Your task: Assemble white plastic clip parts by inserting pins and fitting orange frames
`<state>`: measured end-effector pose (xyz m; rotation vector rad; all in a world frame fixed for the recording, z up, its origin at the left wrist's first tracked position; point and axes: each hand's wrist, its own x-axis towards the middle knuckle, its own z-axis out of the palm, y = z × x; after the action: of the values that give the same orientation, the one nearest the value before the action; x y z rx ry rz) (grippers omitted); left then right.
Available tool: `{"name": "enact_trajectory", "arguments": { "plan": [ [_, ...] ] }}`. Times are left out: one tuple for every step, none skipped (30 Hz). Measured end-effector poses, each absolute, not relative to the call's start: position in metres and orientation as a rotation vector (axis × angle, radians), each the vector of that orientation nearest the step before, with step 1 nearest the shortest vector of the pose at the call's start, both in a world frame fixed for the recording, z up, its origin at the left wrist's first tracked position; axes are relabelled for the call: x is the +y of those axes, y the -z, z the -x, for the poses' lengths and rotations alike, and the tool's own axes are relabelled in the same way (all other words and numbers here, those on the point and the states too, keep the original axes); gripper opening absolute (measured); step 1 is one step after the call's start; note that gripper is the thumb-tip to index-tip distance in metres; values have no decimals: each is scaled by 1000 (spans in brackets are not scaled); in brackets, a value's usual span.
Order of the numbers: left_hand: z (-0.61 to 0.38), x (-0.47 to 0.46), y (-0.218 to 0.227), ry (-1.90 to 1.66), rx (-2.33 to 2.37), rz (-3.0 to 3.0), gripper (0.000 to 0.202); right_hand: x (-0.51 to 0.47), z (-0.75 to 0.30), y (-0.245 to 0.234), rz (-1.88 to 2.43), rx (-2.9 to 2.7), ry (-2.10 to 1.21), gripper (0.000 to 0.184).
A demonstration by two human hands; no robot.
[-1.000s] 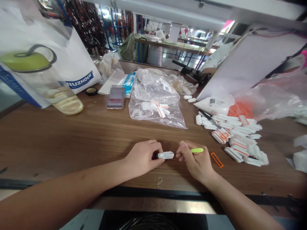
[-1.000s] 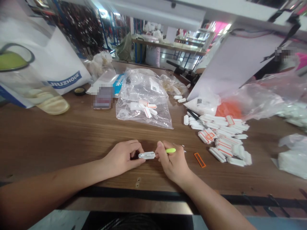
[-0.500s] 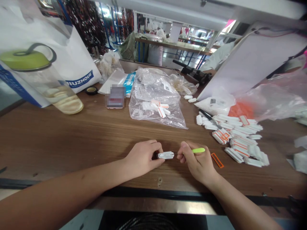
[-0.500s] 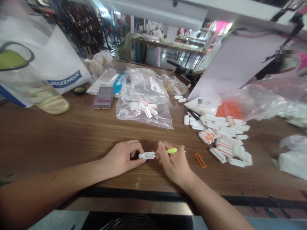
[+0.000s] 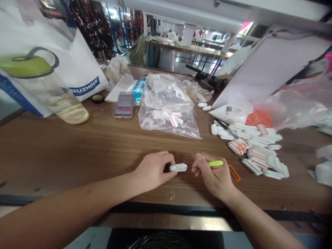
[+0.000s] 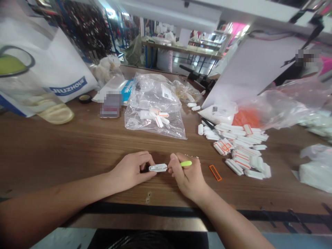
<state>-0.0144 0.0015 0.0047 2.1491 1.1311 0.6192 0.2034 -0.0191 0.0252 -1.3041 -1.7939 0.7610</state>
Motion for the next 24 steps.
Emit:
{"name": "enact_trajectory", "arguments": {
  "plan": [
    [14,2,-5,-618,1132,-2149,8,-19,-203,-25,1309,-1804,-761,42],
    [14,2,-5,-617,1130,-2149,7,-19,-203,-24,1313,-1809,-760,42],
    [14,2,-5,-618,1126,-2150,7,-19,-203,-24,1318,-1811,-760,42],
    [14,2,-5,-619,1123,-2150,7,-19,-203,-23,1321,-1810,-762,42],
    [15,2,-6,-618,1122,-2150,7,-19,-203,-23,1323,-1802,-764,43],
    [15,2,-6,-616,1123,-2150,7,-18,-203,-23,1325,-1791,-767,43],
    [15,2,-7,-614,1123,-2149,7,-18,-203,-23,1325,-1777,-772,43],
    [15,2,-7,-613,1122,-2149,7,-18,-203,-23,1324,-1765,-779,43],
    [15,2,-7,-612,1120,-2149,7,-18,-203,-22,1324,-1753,-784,43],
    [15,2,-7,-610,1117,-2151,6,-18,-203,-22,1324,-1743,-788,43],
    [15,2,-7,-609,1115,-2152,6,-17,-203,-22,1324,-1740,-790,43],
    [15,2,-7,-609,1115,-2154,6,-17,-203,-21,1324,-1741,-788,43],
    [15,2,-7,-608,1116,-2156,7,-17,-203,-21,1326,-1745,-785,43],
    [15,2,-7,-609,1117,-2159,7,-17,-203,-21,1329,-1752,-782,43],
    [15,2,-7,-612,1117,-2162,7,-17,-204,-20,1332,-1760,-778,43],
    [15,2,-7,-618,1118,-2163,7,-17,-204,-20,1334,-1770,-777,43],
    [15,2,-7,-618,1118,-2165,8,-17,-204,-20,1335,-1777,-775,42],
    [15,2,-7,-617,1119,-2165,8,-18,-204,-20,1334,-1785,-771,42],
    [15,2,-7,-616,1121,-2164,8,-18,-204,-20,1334,-1796,-768,42],
    [15,2,-8,-614,1124,-2162,8,-18,-204,-21,1336,-1809,-761,42],
    [15,2,-8,-608,1127,-2162,8,-19,-204,-21,1339,-1828,-754,42],
    [15,2,-8,-601,1130,-2163,8,-19,-204,-22,1344,-1850,-747,42],
    [15,2,-8,-599,1133,-2166,8,-19,-203,-23,1347,-1877,-737,42],
    [15,2,-8,-599,1134,-2168,8,-19,-203,-23,1346,-1909,-723,41]
  ]
}}
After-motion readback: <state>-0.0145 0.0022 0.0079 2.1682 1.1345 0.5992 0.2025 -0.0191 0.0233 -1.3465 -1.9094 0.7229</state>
